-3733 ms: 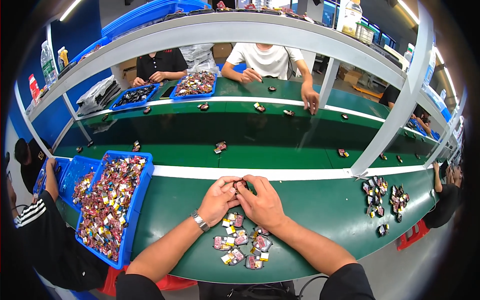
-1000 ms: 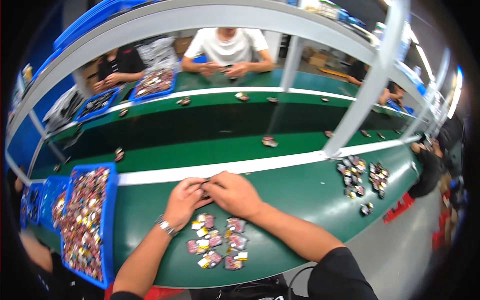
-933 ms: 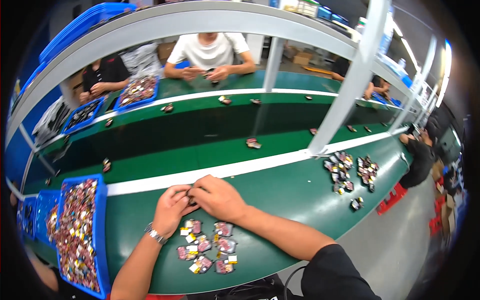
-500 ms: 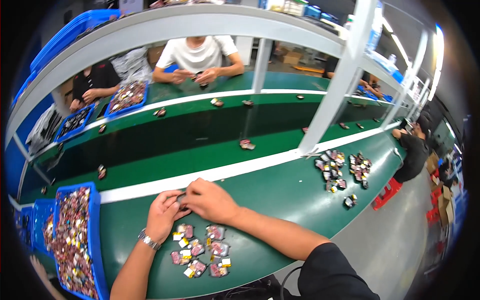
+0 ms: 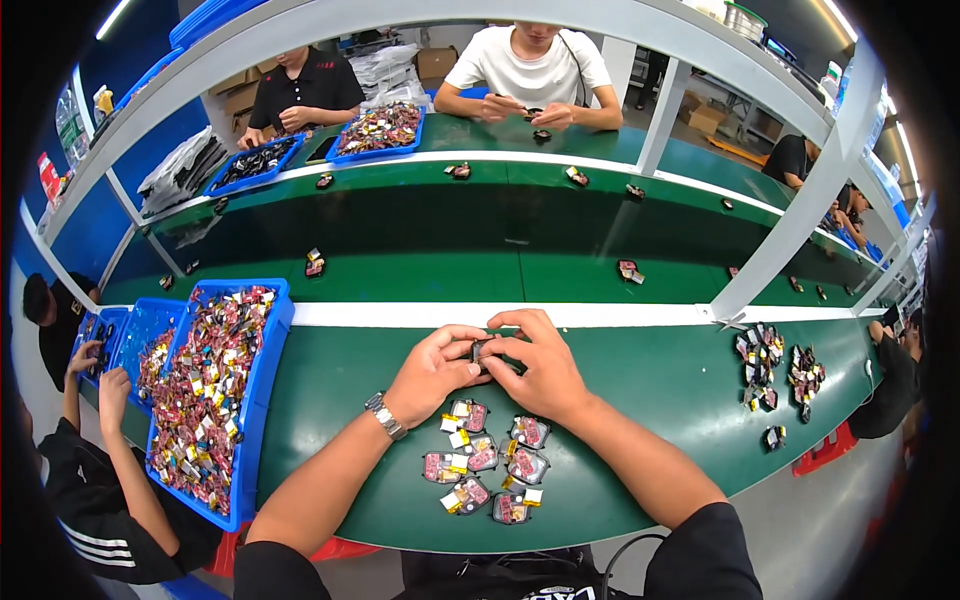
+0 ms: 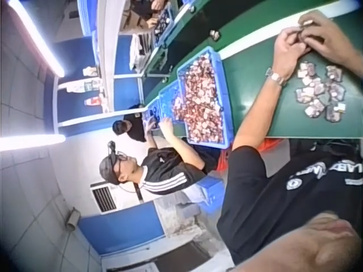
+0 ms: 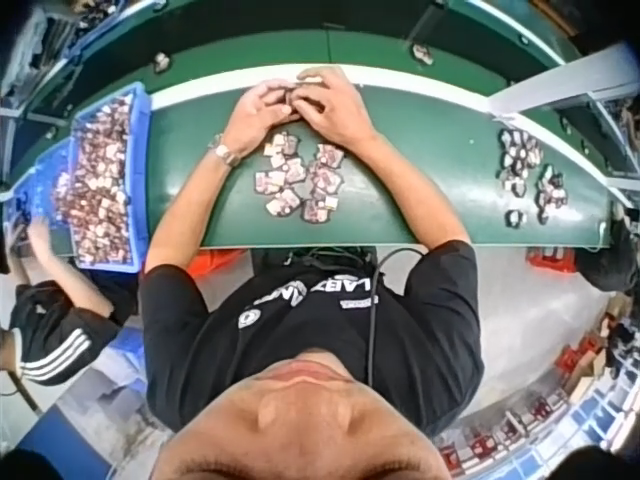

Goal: Manually assemble or inspect small electronic components on a factory conveyor belt.

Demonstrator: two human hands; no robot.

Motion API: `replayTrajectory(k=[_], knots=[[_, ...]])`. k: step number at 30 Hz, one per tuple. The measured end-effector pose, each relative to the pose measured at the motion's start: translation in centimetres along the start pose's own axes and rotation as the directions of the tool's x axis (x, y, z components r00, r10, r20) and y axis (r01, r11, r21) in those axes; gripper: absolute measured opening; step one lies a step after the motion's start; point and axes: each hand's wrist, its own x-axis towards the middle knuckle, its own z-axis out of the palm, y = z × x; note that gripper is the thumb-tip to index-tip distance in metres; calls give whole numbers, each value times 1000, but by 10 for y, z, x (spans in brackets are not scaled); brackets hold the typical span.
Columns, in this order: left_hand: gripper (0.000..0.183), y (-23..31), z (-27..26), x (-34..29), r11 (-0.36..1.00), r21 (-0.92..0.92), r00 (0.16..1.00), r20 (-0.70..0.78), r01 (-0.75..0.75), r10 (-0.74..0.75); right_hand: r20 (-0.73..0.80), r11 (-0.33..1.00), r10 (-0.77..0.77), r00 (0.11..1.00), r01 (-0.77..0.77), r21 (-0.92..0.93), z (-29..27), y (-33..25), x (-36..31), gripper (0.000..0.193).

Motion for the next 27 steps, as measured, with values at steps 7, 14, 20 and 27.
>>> replayTrajectory(k=[7, 14, 20, 27], knots=[[32, 1, 0, 1, 999, -26, 999, -29, 36, -37, 67, 997, -68, 995, 69, -18, -5, -1, 0, 11], [28, 1, 1, 0, 998, -5, 998, -35, 61, -61, 79, 995, -96, 992, 99, -32, -7, -3, -2, 10], [29, -2, -3, -1, 999, -44, 1000, -27, 4, -5, -24, 997, -65, 998, 64, -44, 4, -9, -3, 11], [29, -4, -4, 2, 994, -106, 1000, 12, -16, 17, -82, 1000, -20, 996, 21, 16, 7, -7, -6, 11]])
